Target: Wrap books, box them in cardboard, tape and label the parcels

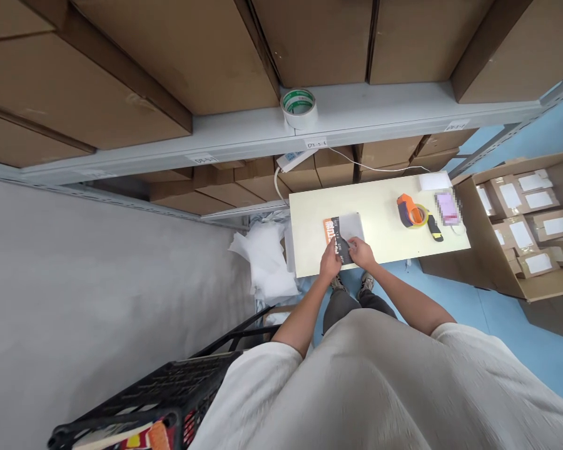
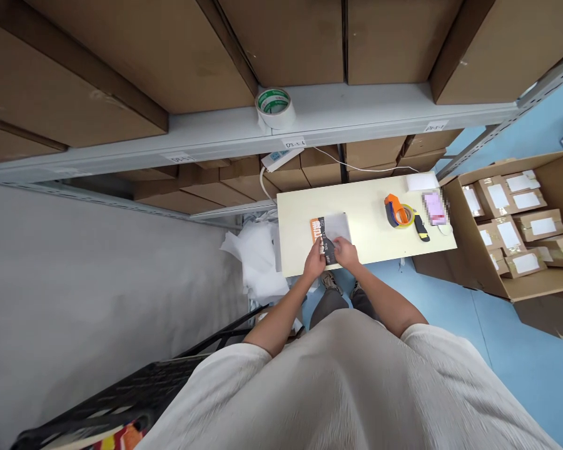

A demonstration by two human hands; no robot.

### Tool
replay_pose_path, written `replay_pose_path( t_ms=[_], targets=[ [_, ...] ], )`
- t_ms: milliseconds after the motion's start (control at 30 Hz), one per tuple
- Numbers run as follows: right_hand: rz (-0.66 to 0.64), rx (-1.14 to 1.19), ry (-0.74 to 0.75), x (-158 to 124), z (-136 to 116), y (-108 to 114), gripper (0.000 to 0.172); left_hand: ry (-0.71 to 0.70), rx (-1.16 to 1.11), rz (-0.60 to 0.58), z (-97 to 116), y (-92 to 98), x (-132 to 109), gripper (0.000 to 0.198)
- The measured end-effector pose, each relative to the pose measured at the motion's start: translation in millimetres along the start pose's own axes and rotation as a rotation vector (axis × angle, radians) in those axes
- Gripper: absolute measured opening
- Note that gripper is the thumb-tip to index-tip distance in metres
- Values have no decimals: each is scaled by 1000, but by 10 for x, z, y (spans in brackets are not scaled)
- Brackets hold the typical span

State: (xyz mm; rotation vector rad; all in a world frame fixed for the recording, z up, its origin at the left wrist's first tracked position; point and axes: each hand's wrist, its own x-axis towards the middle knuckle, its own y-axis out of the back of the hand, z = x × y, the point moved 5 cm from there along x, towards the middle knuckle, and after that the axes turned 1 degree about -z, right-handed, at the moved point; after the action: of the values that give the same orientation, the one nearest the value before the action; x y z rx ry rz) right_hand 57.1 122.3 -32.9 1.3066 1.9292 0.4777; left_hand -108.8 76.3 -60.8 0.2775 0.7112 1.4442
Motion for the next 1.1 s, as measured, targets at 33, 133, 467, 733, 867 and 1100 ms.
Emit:
replay_pose_path(
  t_ms=[33, 133, 467, 733, 867, 1100],
  targets=[
    [-22, -33, 14, -8, -12, -48, 36, 17, -39, 15, -26, 18, -4, 87],
    [-67, -102, 13, -25, 8, -143, 37, 15, -70, 47, -28, 86, -17, 80],
    [-218, -59, 41, -55, 51, -242, 58, -35, 242, -177, 308, 167, 68, 87],
    [148, 114, -204, 67, 360, 180, 57, -41, 401, -298, 314, 135, -20, 75],
    [192, 142, -344, 167, 400, 249, 57, -36, 402, -322, 333, 138, -39, 71],
    [212, 208, -572, 237, 422, 228, 42, -59, 371, -356, 296, 199, -17, 64]
  ],
)
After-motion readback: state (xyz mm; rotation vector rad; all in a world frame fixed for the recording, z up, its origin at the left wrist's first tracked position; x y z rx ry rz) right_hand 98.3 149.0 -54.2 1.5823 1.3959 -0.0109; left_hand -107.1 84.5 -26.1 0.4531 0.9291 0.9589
